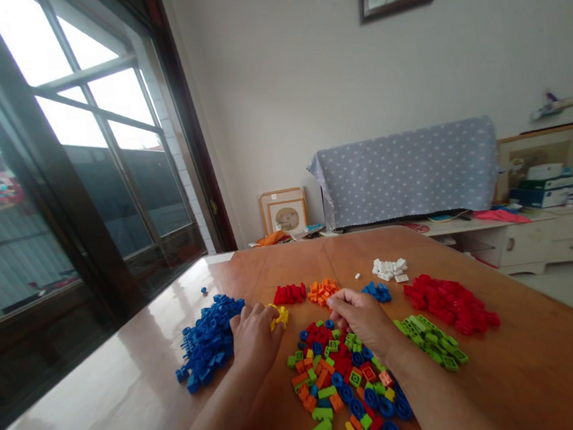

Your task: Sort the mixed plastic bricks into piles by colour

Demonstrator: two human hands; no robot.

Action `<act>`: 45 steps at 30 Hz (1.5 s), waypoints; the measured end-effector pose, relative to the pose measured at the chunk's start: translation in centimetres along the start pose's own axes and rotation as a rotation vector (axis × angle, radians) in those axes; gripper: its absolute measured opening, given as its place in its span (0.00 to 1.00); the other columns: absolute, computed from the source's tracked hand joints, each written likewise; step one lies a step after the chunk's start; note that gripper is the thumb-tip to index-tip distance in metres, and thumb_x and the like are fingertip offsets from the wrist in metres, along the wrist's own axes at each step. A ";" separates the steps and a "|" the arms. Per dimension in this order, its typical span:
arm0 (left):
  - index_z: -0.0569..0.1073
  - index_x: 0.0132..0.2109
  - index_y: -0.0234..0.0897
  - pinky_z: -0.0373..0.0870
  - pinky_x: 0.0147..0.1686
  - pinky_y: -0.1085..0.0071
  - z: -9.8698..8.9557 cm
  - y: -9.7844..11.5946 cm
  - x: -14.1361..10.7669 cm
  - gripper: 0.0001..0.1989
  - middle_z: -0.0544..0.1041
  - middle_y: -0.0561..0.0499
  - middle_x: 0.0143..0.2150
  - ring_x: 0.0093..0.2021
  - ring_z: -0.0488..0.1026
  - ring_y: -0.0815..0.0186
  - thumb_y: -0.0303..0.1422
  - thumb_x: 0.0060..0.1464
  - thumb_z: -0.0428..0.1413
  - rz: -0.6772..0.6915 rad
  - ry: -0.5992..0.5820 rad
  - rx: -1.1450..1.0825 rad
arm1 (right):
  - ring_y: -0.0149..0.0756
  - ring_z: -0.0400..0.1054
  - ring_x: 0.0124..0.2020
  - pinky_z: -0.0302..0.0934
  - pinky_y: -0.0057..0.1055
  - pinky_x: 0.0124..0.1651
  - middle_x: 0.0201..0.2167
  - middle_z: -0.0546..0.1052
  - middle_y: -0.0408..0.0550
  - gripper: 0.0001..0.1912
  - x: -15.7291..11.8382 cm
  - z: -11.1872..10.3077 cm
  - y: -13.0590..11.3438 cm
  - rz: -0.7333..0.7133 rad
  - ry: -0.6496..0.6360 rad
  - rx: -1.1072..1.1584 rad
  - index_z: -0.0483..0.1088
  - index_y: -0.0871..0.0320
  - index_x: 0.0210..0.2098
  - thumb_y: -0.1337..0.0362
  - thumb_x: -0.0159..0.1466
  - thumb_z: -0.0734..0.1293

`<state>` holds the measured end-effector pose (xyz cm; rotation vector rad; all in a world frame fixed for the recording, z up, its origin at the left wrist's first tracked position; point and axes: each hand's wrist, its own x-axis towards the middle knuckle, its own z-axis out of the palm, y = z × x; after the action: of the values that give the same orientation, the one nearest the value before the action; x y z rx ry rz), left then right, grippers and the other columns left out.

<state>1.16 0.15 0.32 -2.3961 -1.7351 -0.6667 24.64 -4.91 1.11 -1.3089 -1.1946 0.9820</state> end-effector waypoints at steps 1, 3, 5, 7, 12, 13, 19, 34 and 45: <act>0.76 0.41 0.44 0.54 0.45 0.60 0.0 0.1 0.0 0.07 0.76 0.48 0.45 0.48 0.65 0.54 0.35 0.57 0.55 0.014 0.006 -0.008 | 0.32 0.65 0.25 0.58 0.29 0.30 0.25 0.76 0.45 0.20 0.0 0.0 -0.1 -0.001 0.003 -0.004 0.72 0.57 0.31 0.44 0.58 0.67; 0.76 0.41 0.44 0.55 0.44 0.61 0.1 0.4 -0.1 0.07 0.76 0.48 0.45 0.48 0.65 0.55 0.34 0.57 0.55 0.061 0.005 -0.039 | 0.32 0.65 0.24 0.58 0.29 0.30 0.25 0.76 0.45 0.21 0.0 0.0 -0.2 -0.002 0.004 -0.009 0.72 0.57 0.31 0.44 0.58 0.67; 0.76 0.40 0.43 0.56 0.44 0.62 0.3 0.8 -0.3 0.07 0.76 0.48 0.44 0.48 0.66 0.56 0.34 0.58 0.54 0.125 -0.026 -0.086 | 0.32 0.65 0.24 0.58 0.29 0.30 0.25 0.76 0.44 0.20 -0.1 0.1 -0.2 -0.005 -0.004 -0.011 0.72 0.57 0.31 0.45 0.58 0.67; 0.77 0.40 0.43 0.58 0.44 0.63 0.7 1.2 -0.4 0.07 0.76 0.48 0.44 0.48 0.66 0.56 0.34 0.58 0.54 0.185 -0.076 -0.132 | 0.32 0.64 0.24 0.58 0.29 0.30 0.25 0.76 0.44 0.19 -0.1 0.2 0.0 -0.008 -0.015 -0.015 0.72 0.57 0.31 0.46 0.59 0.67; 0.79 0.43 0.47 0.59 0.43 0.61 1.6 1.5 -0.7 0.10 0.75 0.46 0.43 0.47 0.66 0.55 0.36 0.58 0.54 0.242 -0.163 -0.142 | 0.31 0.64 0.24 0.57 0.28 0.30 0.25 0.75 0.42 0.17 0.4 0.1 0.8 -0.010 -0.044 -0.041 0.71 0.57 0.32 0.49 0.61 0.66; 0.80 0.43 0.47 0.59 0.43 0.61 1.6 1.6 -0.7 0.10 0.75 0.45 0.43 0.47 0.66 0.54 0.36 0.58 0.54 0.242 -0.170 -0.134 | 0.31 0.64 0.24 0.57 0.28 0.30 0.25 0.75 0.42 0.17 0.5 0.1 1.0 -0.009 -0.051 -0.054 0.71 0.57 0.32 0.49 0.61 0.66; 0.82 0.40 0.44 0.59 0.43 0.59 1.9 1.7 -0.5 0.12 0.75 0.43 0.42 0.46 0.66 0.53 0.37 0.58 0.53 0.209 -0.169 -0.113 | 0.31 0.64 0.25 0.57 0.28 0.31 0.26 0.75 0.42 0.17 0.8 0.3 1.8 0.005 -0.077 -0.108 0.69 0.57 0.32 0.48 0.62 0.65; 0.81 0.37 0.43 0.59 0.45 0.60 2.5 1.9 -0.4 0.11 0.78 0.45 0.41 0.46 0.68 0.54 0.39 0.53 0.56 0.070 -0.179 -0.158 | 0.31 0.63 0.23 0.54 0.28 0.27 0.23 0.75 0.42 0.18 1.4 0.6 3.2 -0.001 -0.015 -0.127 0.71 0.57 0.31 0.47 0.59 0.66; 0.76 0.36 0.41 0.57 0.43 0.64 3.2 1.1 -0.2 0.05 0.78 0.49 0.38 0.44 0.70 0.58 0.35 0.52 0.58 0.051 -0.084 -0.250 | 0.36 0.66 0.28 0.58 0.30 0.32 0.25 0.75 0.44 0.19 1.4 -0.5 2.3 -0.352 0.232 -0.490 0.74 0.56 0.33 0.49 0.65 0.61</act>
<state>2.99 0.67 -2.49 -2.6593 -1.7052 -0.8326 25.58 -3.51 -1.01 -1.4703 -1.4713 0.2800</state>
